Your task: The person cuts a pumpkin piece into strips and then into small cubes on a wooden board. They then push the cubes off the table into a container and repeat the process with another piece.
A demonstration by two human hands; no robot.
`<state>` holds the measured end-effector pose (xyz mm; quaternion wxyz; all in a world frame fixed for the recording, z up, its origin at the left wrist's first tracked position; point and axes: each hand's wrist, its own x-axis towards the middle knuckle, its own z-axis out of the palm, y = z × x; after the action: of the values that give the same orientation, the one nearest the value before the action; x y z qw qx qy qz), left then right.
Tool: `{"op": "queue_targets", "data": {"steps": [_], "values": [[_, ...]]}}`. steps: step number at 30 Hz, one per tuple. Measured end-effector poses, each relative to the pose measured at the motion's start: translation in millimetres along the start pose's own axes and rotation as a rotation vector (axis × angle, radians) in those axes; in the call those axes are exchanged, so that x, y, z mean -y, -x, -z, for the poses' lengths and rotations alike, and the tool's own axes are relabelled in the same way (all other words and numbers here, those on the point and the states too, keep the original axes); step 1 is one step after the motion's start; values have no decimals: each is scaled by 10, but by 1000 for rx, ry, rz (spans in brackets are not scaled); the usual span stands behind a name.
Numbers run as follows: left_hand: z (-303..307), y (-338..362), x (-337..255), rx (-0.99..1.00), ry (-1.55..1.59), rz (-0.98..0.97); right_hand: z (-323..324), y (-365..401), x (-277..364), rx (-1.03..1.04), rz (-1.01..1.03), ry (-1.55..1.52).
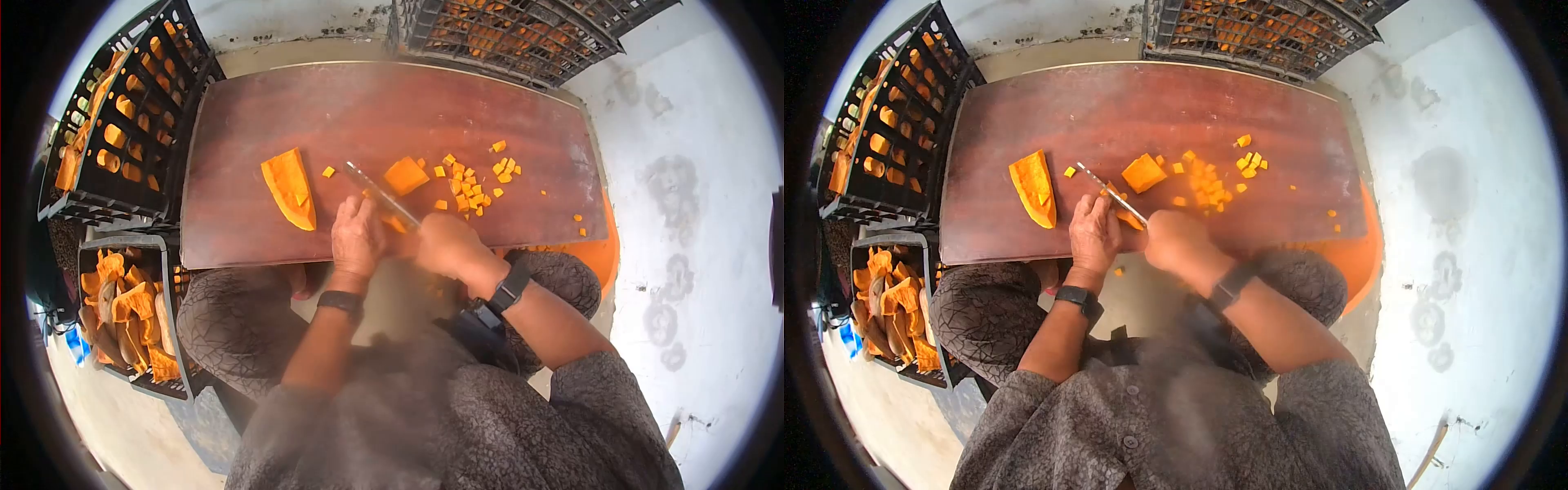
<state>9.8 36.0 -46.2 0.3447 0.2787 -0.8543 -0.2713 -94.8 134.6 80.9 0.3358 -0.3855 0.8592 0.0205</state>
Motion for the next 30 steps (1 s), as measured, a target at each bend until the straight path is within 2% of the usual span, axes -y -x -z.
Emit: {"op": "queue_targets", "data": {"steps": [3, 13, 18, 22, 24, 28, 30], "values": [[7, -41, -49, -11, 24, -14, -36, -49, -30, -51, 67, 79], [4, -12, -42, -53, 12, -22, 6, 26, 42, -60, 40, 52], [-15, 3, -4, -29, -4, 10, 180, 52, 141, 59, -61, -1], [-22, 17, 9, -3, -25, -5, 56, -37, 115, 64, -40, 30], [-18, -6, -14, -6, -20, -15, -37, -90, 84, -23, 9, 58], [-15, -13, -14, -16, -23, -25, -55, -81, 26, -43, -14, -16], [-49, 9, 6, -27, -17, -18, -197, -45, 70, -158, 10, 5]]}}
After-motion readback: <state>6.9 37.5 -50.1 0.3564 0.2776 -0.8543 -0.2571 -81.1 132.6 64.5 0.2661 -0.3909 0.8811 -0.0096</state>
